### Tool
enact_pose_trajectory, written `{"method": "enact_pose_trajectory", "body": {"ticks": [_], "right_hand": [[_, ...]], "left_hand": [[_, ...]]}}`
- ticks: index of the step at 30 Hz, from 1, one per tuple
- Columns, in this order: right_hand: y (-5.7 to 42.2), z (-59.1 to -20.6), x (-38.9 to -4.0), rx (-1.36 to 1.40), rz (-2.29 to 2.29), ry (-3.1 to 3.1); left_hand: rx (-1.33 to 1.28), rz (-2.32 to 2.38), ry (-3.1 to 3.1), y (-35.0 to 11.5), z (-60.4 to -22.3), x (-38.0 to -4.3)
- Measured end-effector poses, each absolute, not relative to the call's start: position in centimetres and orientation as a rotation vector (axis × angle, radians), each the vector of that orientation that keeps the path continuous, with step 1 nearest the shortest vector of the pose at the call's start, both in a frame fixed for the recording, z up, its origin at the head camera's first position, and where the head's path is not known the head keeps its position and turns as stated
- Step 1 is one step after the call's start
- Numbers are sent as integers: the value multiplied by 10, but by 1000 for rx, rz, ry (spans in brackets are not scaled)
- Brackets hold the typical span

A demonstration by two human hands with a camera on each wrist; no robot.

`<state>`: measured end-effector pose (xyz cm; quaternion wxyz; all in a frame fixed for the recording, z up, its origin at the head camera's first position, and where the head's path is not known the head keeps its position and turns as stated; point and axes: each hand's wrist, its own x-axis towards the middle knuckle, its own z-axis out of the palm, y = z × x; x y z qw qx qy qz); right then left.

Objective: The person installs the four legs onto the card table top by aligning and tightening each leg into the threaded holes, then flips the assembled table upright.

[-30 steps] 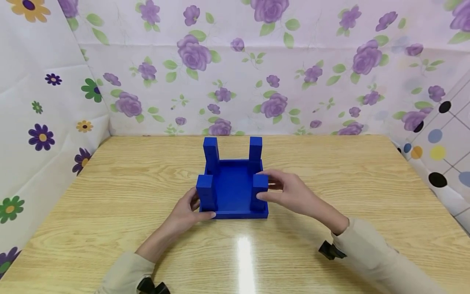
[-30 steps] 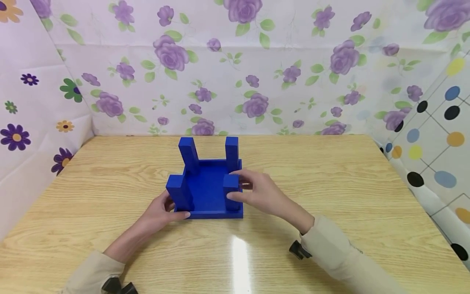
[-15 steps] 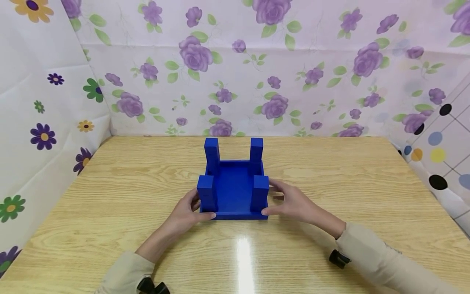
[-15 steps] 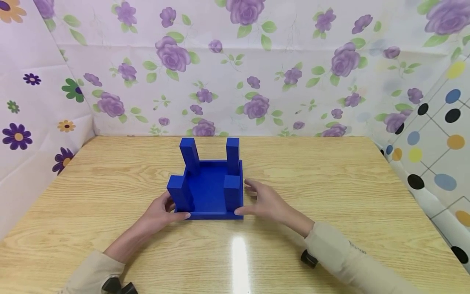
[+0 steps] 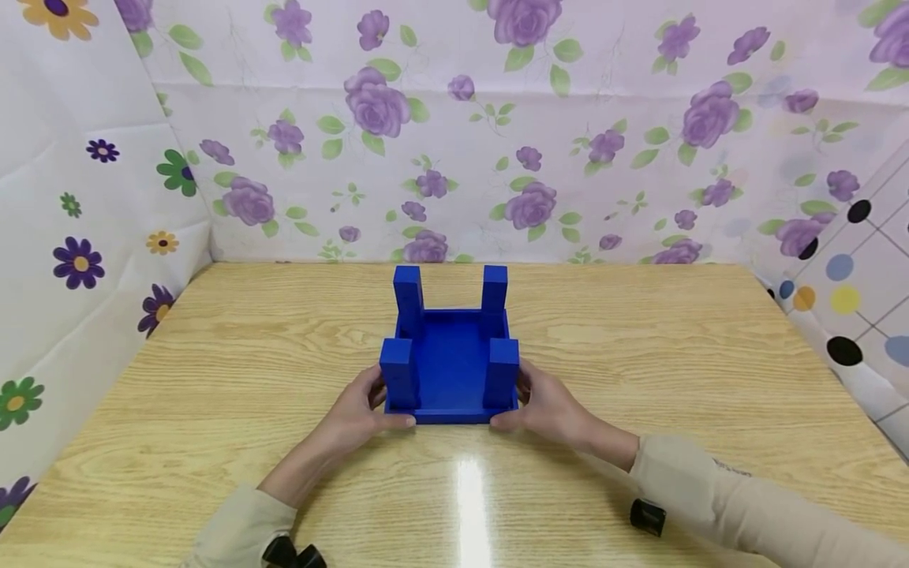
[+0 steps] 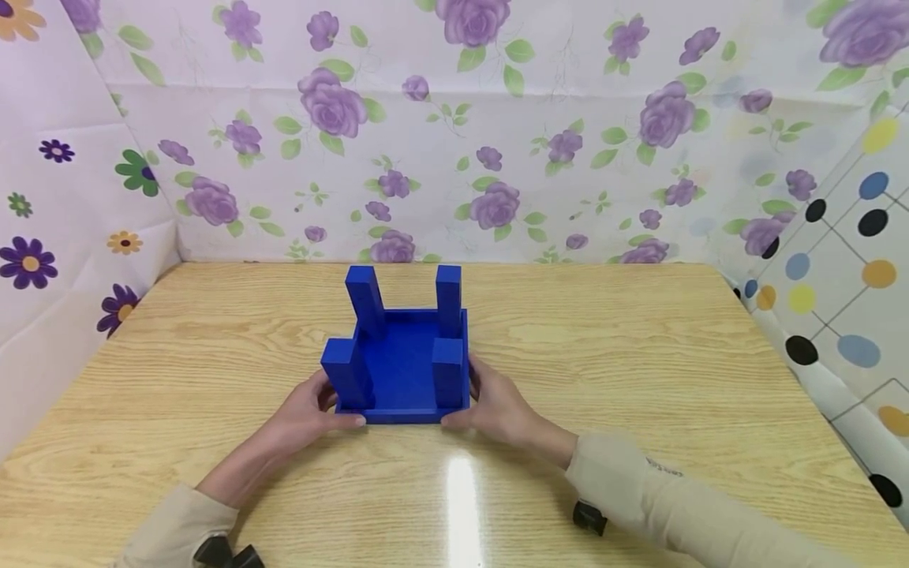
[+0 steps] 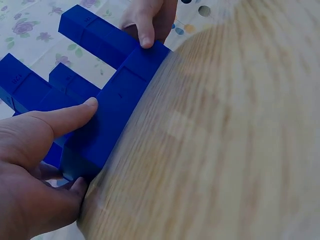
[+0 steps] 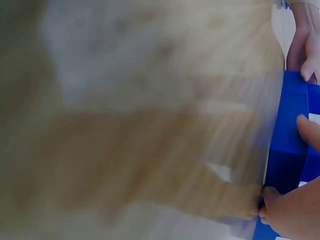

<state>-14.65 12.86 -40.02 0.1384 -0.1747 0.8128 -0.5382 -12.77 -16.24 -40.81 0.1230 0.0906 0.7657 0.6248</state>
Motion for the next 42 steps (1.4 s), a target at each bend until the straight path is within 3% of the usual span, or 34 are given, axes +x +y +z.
{"method": "enact_pose_trajectory", "body": {"ticks": [13, 21, 32, 42], "right_hand": [[116, -399, -140, -396, -1506, 2546], [119, -390, -142, -224, -1762, 2290], [136, -356, -150, -277, -1938, 2205], [131, -320, -153, -261, -1830, 2504]], "left_hand": [[107, 1791, 2349, -155, -403, -125], [27, 1812, 2436, -146, -397, -125], [80, 2123, 2334, -135, -369, -128], [-8, 2309, 2436, -114, -338, -134]]}}
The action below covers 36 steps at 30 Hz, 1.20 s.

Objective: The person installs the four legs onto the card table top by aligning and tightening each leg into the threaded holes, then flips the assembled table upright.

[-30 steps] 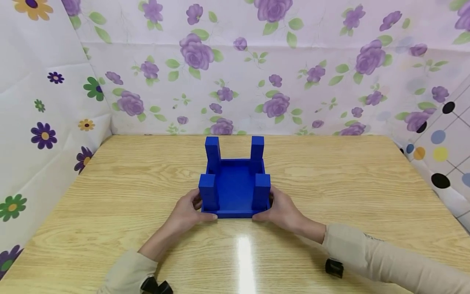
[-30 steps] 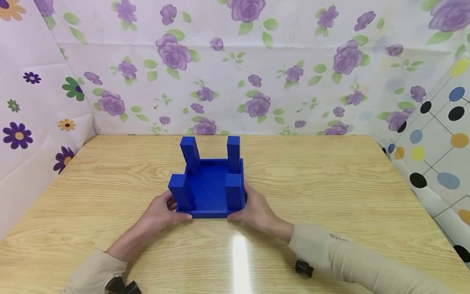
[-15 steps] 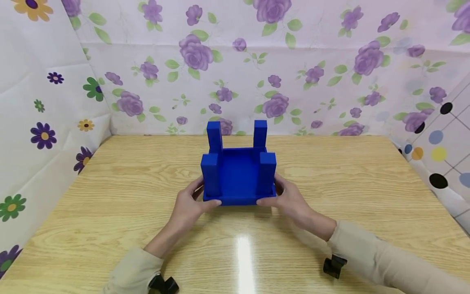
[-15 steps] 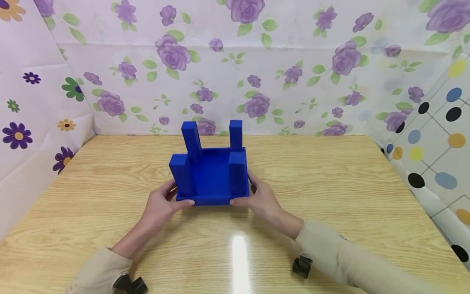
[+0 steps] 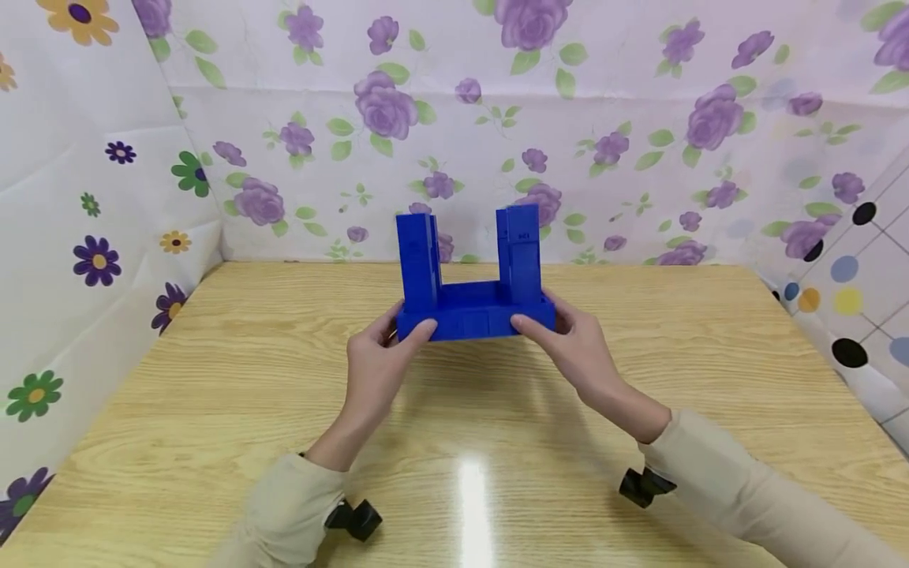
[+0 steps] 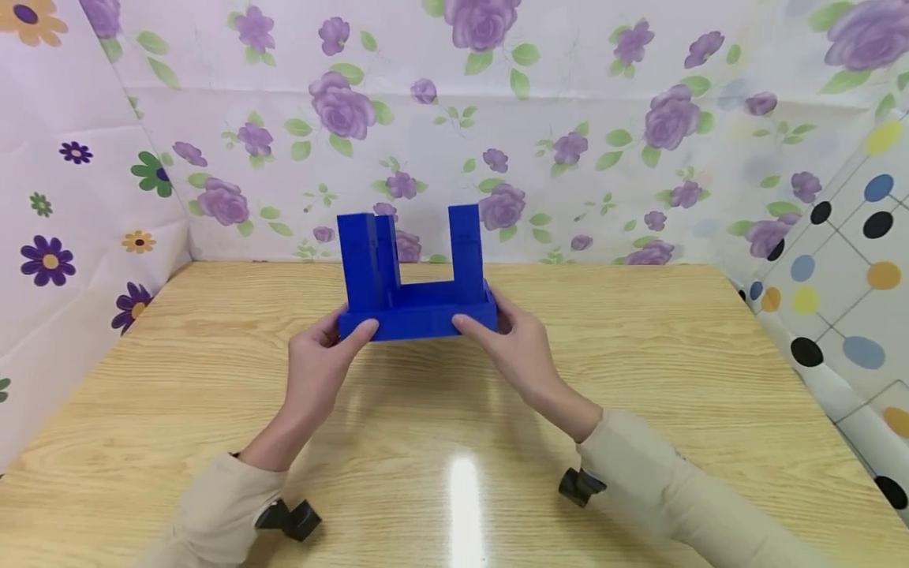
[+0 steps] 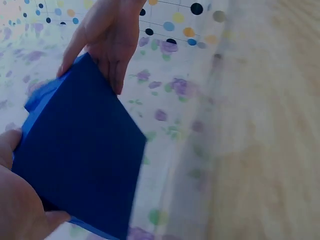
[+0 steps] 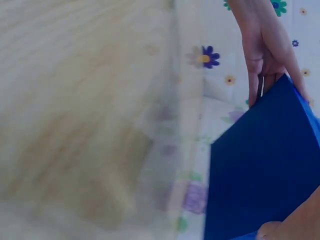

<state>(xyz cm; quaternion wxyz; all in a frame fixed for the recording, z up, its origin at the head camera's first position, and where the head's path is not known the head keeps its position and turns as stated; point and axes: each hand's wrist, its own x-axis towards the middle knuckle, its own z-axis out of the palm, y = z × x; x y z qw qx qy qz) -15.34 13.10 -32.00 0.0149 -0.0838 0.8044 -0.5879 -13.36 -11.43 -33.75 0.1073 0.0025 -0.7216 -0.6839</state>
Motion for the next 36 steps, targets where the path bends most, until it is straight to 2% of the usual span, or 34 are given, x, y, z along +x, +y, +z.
{"method": "enact_pose_trajectory", "body": {"ticks": [10, 21, 30, 36], "right_hand": [[124, -288, -168, -237, -1542, 2665], [124, -271, -178, -169, -1332, 2613], [121, -275, -185, -92, -1293, 2476], [122, -276, -189, -135, -1233, 2510]], "left_hand": [[78, -1841, -2378, -115, -305, -153], [115, -1679, -2698, -130, -274, -172], [174, -1716, -2798, -134, -276, -176], [158, -1696, -2815, -135, -277, -179]]}}
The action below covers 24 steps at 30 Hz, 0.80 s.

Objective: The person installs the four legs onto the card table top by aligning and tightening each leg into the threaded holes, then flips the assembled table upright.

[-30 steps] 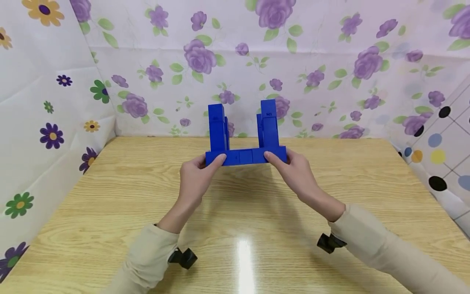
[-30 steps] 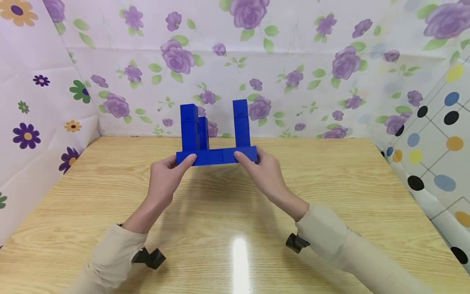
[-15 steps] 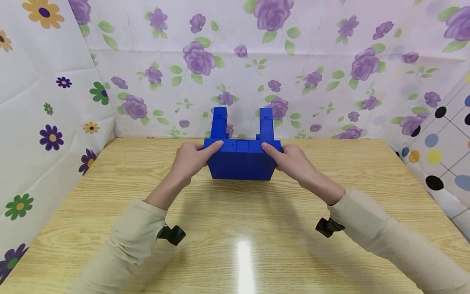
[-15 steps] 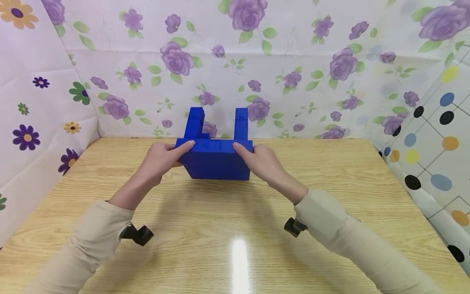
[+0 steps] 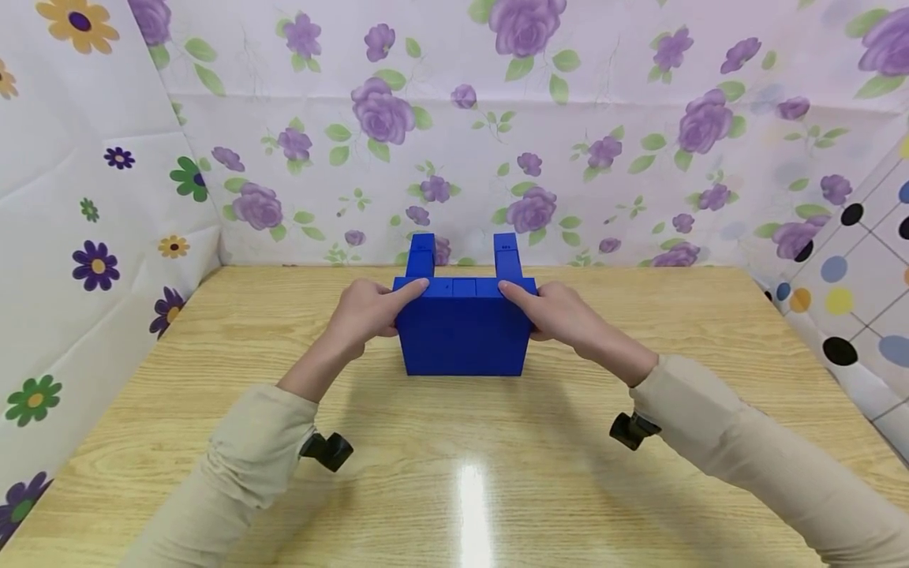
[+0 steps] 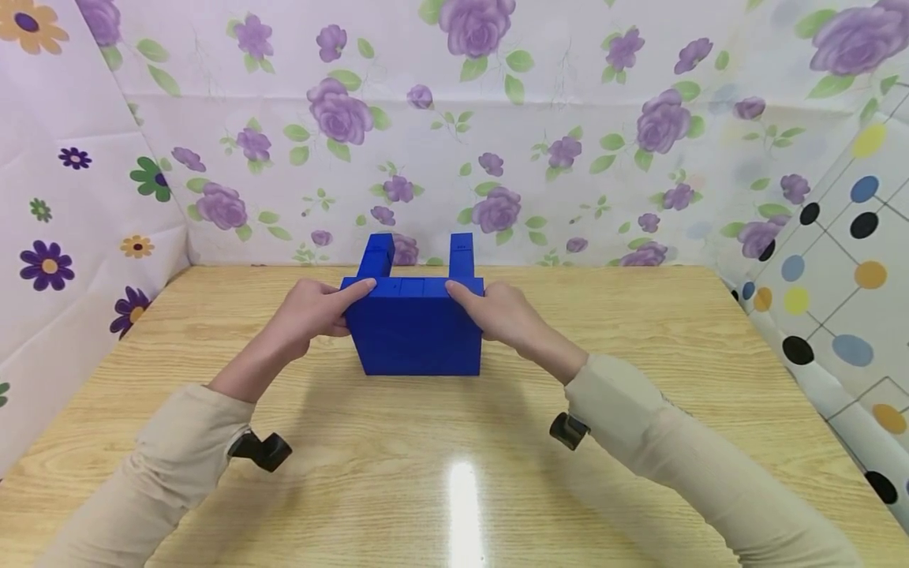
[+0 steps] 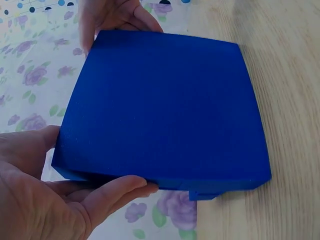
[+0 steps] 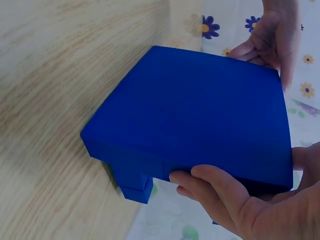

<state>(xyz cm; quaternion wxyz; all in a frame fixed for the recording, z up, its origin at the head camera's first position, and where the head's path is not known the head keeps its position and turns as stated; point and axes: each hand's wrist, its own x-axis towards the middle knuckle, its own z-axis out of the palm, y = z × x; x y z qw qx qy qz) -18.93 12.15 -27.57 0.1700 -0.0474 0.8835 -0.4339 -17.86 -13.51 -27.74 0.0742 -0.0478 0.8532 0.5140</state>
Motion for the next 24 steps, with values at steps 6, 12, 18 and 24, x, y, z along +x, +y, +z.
{"method": "enact_pose_trajectory", "body": {"ticks": [6, 12, 18, 24], "right_hand": [[123, -272, -195, -164, -1196, 2521], [128, -273, -197, -220, -1173, 2519], [141, -285, -196, -447, -1023, 2597], [161, -325, -199, -690, -1212, 2698]], "left_hand": [[-60, 1393, 2646, -137, -277, -182], [58, 1162, 2843, -135, -281, -184], [149, 1319, 2901, -142, -302, -179], [388, 1820, 2616, -162, -333, -177]]}}
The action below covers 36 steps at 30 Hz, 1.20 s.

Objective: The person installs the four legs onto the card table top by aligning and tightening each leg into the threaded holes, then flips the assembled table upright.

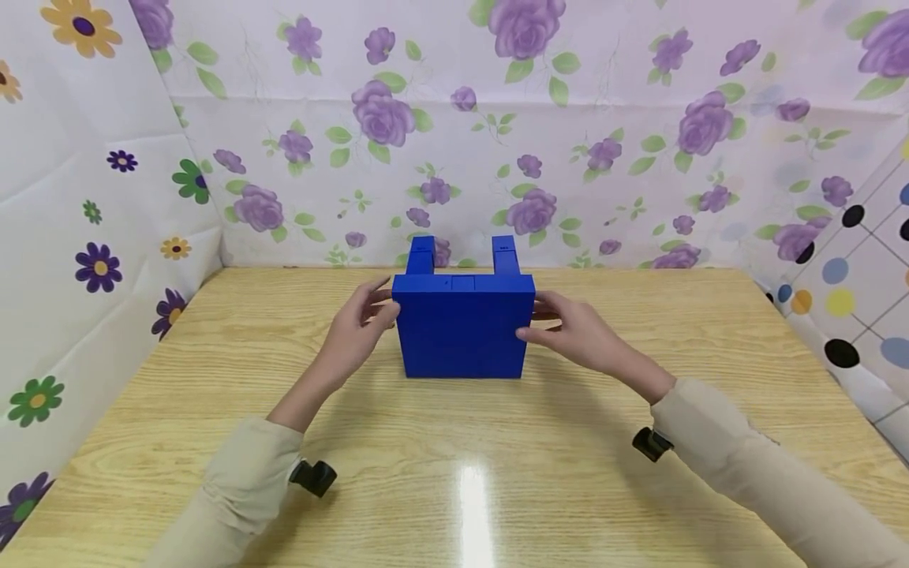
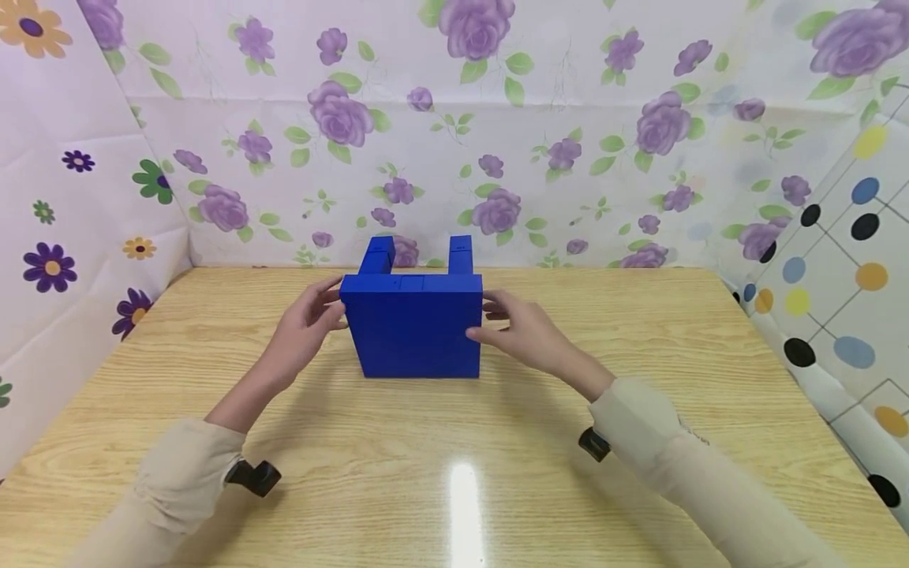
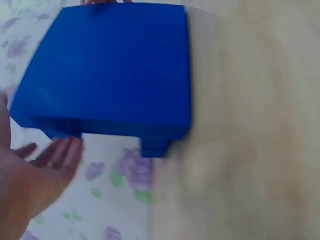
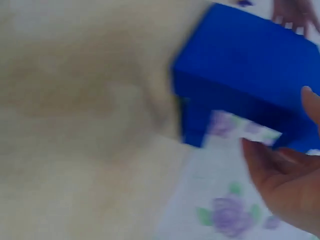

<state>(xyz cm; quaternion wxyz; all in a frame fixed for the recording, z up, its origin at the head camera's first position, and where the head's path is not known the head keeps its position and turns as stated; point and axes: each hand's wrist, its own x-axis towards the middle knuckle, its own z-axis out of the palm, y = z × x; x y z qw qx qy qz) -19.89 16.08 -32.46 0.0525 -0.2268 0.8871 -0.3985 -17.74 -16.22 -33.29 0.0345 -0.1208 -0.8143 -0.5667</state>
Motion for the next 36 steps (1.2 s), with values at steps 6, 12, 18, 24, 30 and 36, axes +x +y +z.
{"method": "enact_pose_trajectory", "body": {"ticks": [6, 12, 18, 24, 30, 36], "right_hand": [[166, -361, -203, -784, -1601, 2555], [159, -374, -204, -755, -1874, 2364], [155, -377, -203, -653, -1924, 2375], [155, -375, -202, -597, -1907, 2387], [155, -372, -203, -605, -1882, 2370], [156, -374, -203, -656, -1847, 2401]], "left_hand": [[-526, -1831, -2390, -172, -358, -181], [-495, -1894, -2402, -172, -371, -186], [-495, -1932, -2400, -170, -372, -187], [-496, -1941, -2399, -168, -371, -188], [-491, -1944, -2404, -168, -373, -189], [-477, -1945, -2389, -167, -374, -187]]}}
